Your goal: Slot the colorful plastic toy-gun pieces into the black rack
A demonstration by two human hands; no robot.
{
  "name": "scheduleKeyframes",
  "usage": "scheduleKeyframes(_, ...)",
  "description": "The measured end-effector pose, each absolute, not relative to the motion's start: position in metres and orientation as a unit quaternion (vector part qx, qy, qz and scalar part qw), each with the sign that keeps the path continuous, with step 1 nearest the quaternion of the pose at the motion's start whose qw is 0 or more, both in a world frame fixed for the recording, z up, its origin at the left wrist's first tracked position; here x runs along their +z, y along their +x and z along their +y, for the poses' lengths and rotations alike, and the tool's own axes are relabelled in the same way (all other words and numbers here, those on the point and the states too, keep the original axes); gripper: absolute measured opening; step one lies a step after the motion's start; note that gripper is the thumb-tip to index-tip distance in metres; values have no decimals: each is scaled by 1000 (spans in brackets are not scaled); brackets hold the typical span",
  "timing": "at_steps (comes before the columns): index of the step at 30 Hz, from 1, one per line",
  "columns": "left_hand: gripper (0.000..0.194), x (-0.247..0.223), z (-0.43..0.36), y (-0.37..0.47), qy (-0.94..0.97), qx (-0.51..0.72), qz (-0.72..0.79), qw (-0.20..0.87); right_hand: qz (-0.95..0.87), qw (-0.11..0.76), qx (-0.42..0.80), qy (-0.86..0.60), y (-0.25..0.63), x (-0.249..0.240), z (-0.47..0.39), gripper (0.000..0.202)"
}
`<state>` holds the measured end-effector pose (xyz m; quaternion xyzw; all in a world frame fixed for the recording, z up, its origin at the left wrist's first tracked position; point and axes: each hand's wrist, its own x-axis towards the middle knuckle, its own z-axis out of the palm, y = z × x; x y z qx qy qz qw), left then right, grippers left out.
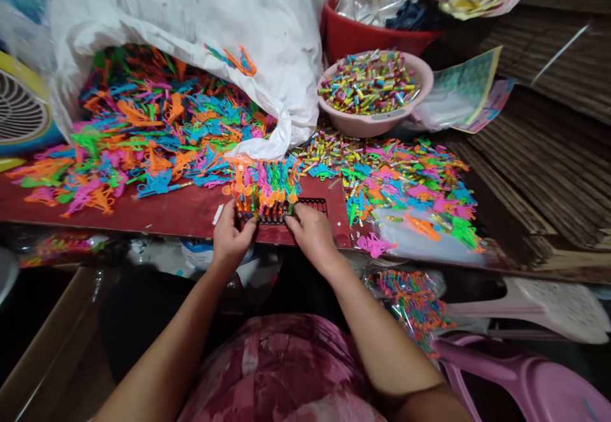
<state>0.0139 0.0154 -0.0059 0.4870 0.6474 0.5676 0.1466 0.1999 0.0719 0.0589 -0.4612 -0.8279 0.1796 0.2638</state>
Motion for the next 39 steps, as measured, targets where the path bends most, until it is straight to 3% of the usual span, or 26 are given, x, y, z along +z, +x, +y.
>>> scheduleKeyframes(6, 58, -11, 17, 9, 482, 587, 624, 185, -787, 265, 312, -461, 211, 60, 79, 30)
scheduleKeyframes(12, 53, -9, 17, 10, 476, 593, 622, 186, -837, 290, 151, -439, 209, 55, 73, 35)
scheduleKeyframes(19, 54, -3, 14, 11, 478, 583, 629, 187, -865, 254, 44, -430, 199, 49, 66, 22)
scheduleKeyframes(27, 43, 3, 13, 8, 489, 548, 652, 189, -871, 192, 43, -449, 192, 46, 68, 12)
scheduleKeyframes(35, 38, 2, 14, 8, 511, 533, 654, 165, -855, 125, 67, -498, 185, 62, 64, 15)
scheduleKeyframes(39, 41, 1, 12, 7, 506, 540, 664, 106, -857, 172, 126, -469, 201, 61, 62, 18)
